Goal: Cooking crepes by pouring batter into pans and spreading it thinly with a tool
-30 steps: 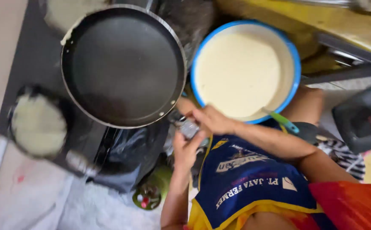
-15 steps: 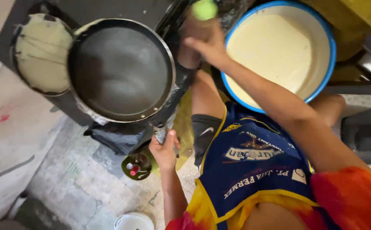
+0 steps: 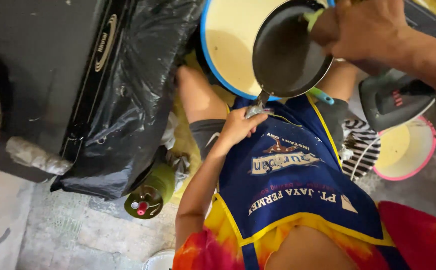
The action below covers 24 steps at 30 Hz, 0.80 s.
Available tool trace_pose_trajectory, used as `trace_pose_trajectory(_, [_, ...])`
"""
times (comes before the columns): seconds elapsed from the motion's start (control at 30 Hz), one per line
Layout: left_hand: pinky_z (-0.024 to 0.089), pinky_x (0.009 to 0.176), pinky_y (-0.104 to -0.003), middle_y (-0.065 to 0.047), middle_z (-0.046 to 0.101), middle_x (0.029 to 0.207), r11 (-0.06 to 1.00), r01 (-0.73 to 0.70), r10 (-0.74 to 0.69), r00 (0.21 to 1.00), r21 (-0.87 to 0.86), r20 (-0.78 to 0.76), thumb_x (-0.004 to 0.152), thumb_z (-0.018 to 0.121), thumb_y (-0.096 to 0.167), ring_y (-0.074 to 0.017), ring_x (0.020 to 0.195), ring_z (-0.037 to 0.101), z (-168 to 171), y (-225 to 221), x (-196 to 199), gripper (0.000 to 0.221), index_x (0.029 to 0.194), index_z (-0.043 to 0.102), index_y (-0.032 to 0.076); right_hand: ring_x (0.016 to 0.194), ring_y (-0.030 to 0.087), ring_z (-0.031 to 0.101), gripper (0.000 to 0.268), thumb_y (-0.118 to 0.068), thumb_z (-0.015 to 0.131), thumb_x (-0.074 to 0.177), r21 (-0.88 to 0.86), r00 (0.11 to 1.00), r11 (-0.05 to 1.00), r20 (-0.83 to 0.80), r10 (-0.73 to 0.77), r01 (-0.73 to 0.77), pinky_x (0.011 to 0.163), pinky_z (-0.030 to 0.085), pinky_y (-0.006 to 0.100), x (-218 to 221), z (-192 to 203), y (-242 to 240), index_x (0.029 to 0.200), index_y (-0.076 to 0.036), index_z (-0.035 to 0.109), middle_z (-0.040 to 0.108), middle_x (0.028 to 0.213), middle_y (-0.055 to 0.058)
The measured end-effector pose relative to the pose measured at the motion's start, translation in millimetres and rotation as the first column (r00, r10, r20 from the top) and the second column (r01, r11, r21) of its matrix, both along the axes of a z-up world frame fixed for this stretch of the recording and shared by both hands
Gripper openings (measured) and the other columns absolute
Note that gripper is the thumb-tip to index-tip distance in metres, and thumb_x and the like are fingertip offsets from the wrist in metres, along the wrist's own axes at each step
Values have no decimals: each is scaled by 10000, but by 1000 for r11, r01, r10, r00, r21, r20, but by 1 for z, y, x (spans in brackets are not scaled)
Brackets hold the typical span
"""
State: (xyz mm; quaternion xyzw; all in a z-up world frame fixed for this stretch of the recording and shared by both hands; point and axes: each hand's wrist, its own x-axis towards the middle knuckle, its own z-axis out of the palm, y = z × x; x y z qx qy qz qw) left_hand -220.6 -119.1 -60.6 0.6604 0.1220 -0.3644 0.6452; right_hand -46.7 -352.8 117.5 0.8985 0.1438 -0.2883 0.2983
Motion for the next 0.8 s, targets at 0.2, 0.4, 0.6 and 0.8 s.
trace_pose_trajectory(0.2, [439, 496, -259, 12, 611, 549, 998, 58, -58, 998, 7, -14, 875, 741, 425, -112, 424, 536, 7, -10, 12, 360, 700, 600, 143, 1163, 361, 750, 791, -836, 589, 731, -91, 929, 981, -317, -190, 169, 945, 556, 465, -28, 21, 2, 1284, -273, 638, 813, 1202, 38])
trace_pose_trajectory(0.4, [414, 466, -240, -6, 611, 565, 999, 8, -12, 998, -50, -64, 874, 734, 455, -101, 414, 515, 19, 0, 13, 350, 793, 635, 129, 1125, 511, 766, 847, -770, 385, 921, -4, 966, 971, -96, -238, 239, 913, 572, 576, -25, 28, -7, 1460, -146, 576, 809, 1192, 301])
trace_pose_trajectory(0.6, [430, 421, -239, -19, 601, 558, 977, -176, 178, 984, -123, -1, 908, 724, 350, -108, 396, 523, 19, 37, 1, 325, 723, 585, 123, 987, 533, 768, 967, -979, 420, 928, 205, 982, 969, 93, -162, 140, 830, 565, 557, 3, -18, -41, 1241, -110, 706, 804, 1068, 321])
trace_pose_trajectory(0.8, [530, 504, -277, 0, 676, 532, 771, -542, 497, 840, 333, 215, 852, 750, 423, -97, 447, 641, 47, 110, -50, 324, 753, 669, 125, 1079, 210, 606, 466, -191, 889, 1020, 985, 964, -172, -27, -265, -20, 904, 518, 394, 56, -116, 97, 1307, -16, 567, 660, 1216, 123])
